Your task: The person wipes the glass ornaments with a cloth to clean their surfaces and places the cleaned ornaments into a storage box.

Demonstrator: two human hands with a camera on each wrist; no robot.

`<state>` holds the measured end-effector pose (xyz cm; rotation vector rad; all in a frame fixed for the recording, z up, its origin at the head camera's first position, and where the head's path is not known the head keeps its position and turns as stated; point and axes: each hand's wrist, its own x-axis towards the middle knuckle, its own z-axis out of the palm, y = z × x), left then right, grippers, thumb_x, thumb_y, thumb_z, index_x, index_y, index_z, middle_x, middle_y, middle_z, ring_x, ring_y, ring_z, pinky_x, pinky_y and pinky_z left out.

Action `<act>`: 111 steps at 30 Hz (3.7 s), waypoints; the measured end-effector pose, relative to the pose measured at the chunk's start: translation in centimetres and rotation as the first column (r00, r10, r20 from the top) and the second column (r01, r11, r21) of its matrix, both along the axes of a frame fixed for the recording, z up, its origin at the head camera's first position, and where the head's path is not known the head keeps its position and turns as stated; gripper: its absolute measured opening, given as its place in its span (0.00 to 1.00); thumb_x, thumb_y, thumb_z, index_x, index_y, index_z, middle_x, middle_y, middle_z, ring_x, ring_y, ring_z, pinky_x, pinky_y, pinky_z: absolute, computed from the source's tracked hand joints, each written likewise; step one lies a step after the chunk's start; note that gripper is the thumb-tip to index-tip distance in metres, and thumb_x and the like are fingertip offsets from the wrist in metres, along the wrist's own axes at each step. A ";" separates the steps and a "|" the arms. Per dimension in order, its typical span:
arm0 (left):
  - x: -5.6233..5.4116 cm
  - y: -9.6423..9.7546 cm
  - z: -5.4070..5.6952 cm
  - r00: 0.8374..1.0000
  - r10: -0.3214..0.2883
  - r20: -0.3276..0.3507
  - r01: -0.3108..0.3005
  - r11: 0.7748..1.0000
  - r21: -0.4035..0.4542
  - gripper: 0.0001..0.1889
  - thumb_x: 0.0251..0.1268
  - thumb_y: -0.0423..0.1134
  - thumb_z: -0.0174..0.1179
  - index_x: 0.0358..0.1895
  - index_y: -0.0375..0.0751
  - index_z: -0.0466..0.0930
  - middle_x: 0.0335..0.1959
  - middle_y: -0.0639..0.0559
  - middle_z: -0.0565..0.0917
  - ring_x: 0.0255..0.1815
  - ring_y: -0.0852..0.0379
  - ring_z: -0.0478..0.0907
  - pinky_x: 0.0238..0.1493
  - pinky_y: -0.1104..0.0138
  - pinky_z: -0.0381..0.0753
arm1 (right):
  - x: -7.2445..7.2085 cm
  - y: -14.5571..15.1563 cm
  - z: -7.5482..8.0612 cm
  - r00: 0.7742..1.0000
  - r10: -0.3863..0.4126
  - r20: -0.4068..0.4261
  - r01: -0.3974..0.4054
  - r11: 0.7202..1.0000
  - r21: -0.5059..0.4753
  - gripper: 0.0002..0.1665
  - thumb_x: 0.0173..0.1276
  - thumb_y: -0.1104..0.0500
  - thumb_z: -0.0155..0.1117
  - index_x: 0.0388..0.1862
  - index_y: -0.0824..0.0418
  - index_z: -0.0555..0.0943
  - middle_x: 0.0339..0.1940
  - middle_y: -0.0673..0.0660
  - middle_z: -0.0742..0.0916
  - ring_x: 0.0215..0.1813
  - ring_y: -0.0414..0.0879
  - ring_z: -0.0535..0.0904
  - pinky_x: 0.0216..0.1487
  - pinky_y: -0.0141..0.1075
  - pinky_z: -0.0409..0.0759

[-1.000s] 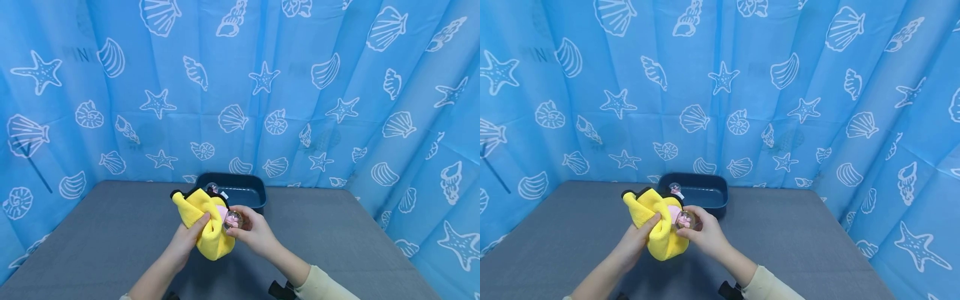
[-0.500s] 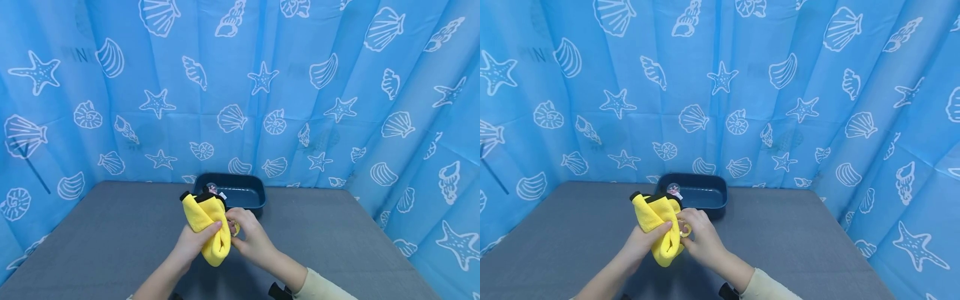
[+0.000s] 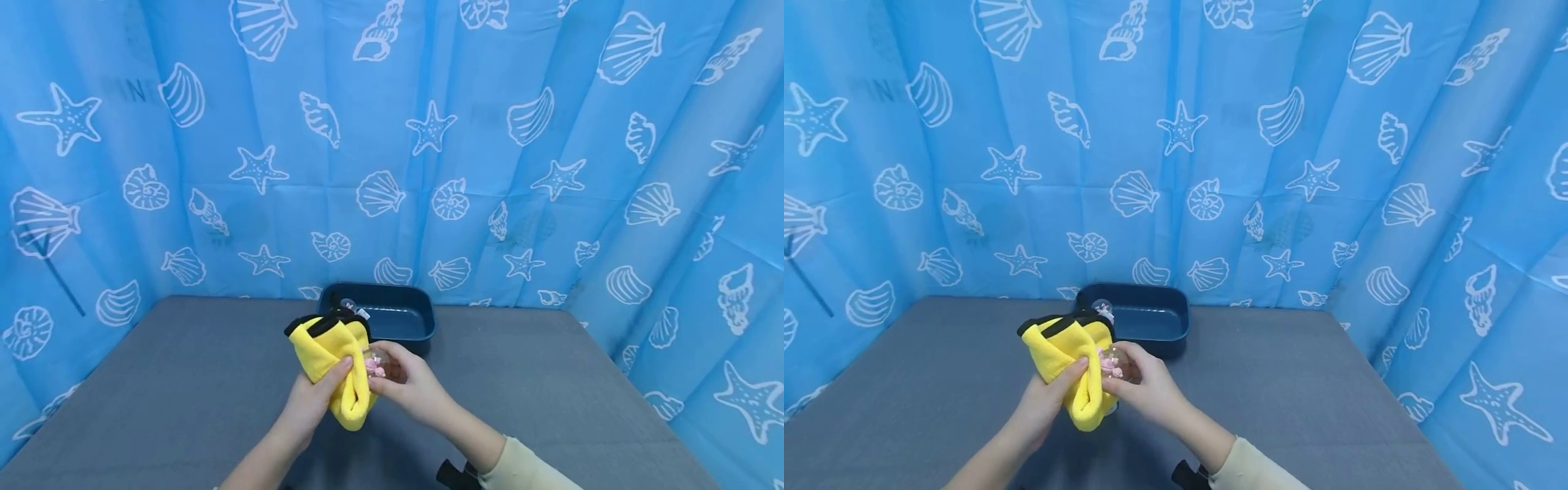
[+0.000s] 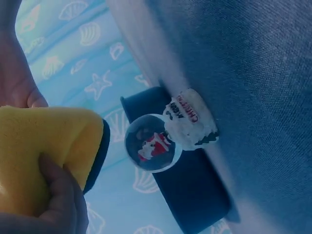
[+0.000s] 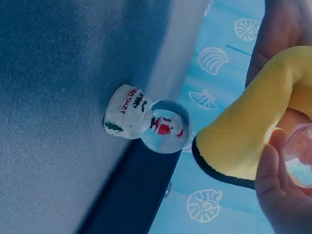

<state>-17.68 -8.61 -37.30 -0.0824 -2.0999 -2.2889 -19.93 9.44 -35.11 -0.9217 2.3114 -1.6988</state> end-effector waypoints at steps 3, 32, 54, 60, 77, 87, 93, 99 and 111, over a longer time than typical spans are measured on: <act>0.0 -0.2 0.3 0.999 0.020 0.037 -0.021 1.000 0.017 0.29 0.72 0.52 0.54 0.63 0.33 0.61 0.49 0.44 0.74 0.45 0.56 0.75 0.46 0.62 0.75 | 0.0 0.2 -0.1 0.998 -0.018 -0.061 0.017 1.000 -0.012 0.27 0.67 0.66 0.64 0.63 0.71 0.69 0.52 0.66 0.80 0.42 0.48 0.80 0.43 0.33 0.81; -0.2 -0.4 0.7 0.996 0.016 0.091 -0.029 0.990 0.140 0.29 0.72 0.53 0.54 0.63 0.34 0.60 0.48 0.47 0.74 0.45 0.57 0.74 0.46 0.64 0.75 | -0.4 0.8 -0.5 1.000 0.003 -0.001 -0.003 0.995 -0.095 0.25 0.65 0.69 0.65 0.60 0.68 0.70 0.53 0.65 0.77 0.47 0.52 0.78 0.51 0.37 0.80; 0.6 -0.5 1.2 0.967 -0.253 0.030 0.242 0.950 0.196 0.25 0.70 0.46 0.59 0.58 0.31 0.65 0.42 0.49 0.79 0.43 0.55 0.79 0.47 0.65 0.78 | -0.7 2.1 0.0 0.758 0.541 0.363 -0.303 0.786 -0.539 0.22 0.81 0.53 0.28 0.59 0.58 0.69 0.38 0.50 0.81 0.32 0.39 0.75 0.43 0.32 0.77; 0.7 -0.6 1.2 0.981 -0.192 0.000 0.186 0.949 0.255 0.24 0.71 0.52 0.56 0.55 0.34 0.66 0.41 0.51 0.79 0.42 0.57 0.79 0.45 0.66 0.79 | -0.8 2.3 0.4 0.714 0.575 0.400 -0.287 0.761 -0.582 0.26 0.82 0.51 0.23 0.54 0.58 0.72 0.34 0.50 0.81 0.32 0.40 0.75 0.43 0.32 0.76; 0.7 -0.3 1.2 0.993 -0.093 0.069 0.082 0.986 0.143 0.24 0.69 0.46 0.59 0.57 0.33 0.64 0.41 0.48 0.77 0.41 0.55 0.77 0.45 0.64 0.76 | -0.5 2.0 0.4 0.747 0.504 0.433 -0.242 0.813 -0.529 0.24 0.81 0.49 0.28 0.53 0.57 0.72 0.34 0.49 0.81 0.30 0.40 0.74 0.40 0.31 0.76; 0.8 -0.5 1.5 0.993 -0.116 0.012 0.114 0.989 0.098 0.27 0.64 0.45 0.65 0.57 0.32 0.65 0.41 0.46 0.76 0.42 0.54 0.76 0.46 0.63 0.77 | -0.5 1.7 0.7 0.773 0.447 0.451 -0.194 0.842 -0.503 0.22 0.81 0.50 0.31 0.51 0.57 0.73 0.32 0.49 0.81 0.30 0.40 0.74 0.39 0.30 0.77; 0.8 -0.3 1.6 0.995 -0.093 0.036 0.091 0.995 0.049 0.23 0.66 0.38 0.63 0.56 0.32 0.65 0.42 0.45 0.75 0.41 0.53 0.75 0.45 0.62 0.76 | -0.6 1.5 0.7 0.773 0.413 0.482 -0.165 0.864 -0.476 0.20 0.80 0.50 0.35 0.53 0.57 0.72 0.33 0.49 0.80 0.30 0.40 0.73 0.38 0.30 0.76; 0.3 -0.8 1.1 0.995 -0.062 0.079 0.051 0.990 0.129 0.21 0.70 0.40 0.58 0.58 0.33 0.64 0.44 0.46 0.75 0.43 0.54 0.76 0.45 0.63 0.77 | -0.6 1.2 1.0 0.761 0.368 0.534 -0.108 0.884 -0.455 0.23 0.80 0.44 0.34 0.58 0.58 0.67 0.37 0.52 0.77 0.33 0.41 0.71 0.41 0.32 0.74; -0.1 -3.2 0.5 0.993 -0.008 0.117 -0.030 0.948 0.316 0.20 0.71 0.46 0.56 0.56 0.37 0.64 0.41 0.51 0.78 0.39 0.58 0.80 0.42 0.65 0.80 | -3.9 0.9 1.7 0.847 -0.063 0.528 0.229 0.939 -0.255 0.21 0.74 0.53 0.56 0.58 0.65 0.66 0.38 0.54 0.80 0.35 0.42 0.78 0.40 0.32 0.76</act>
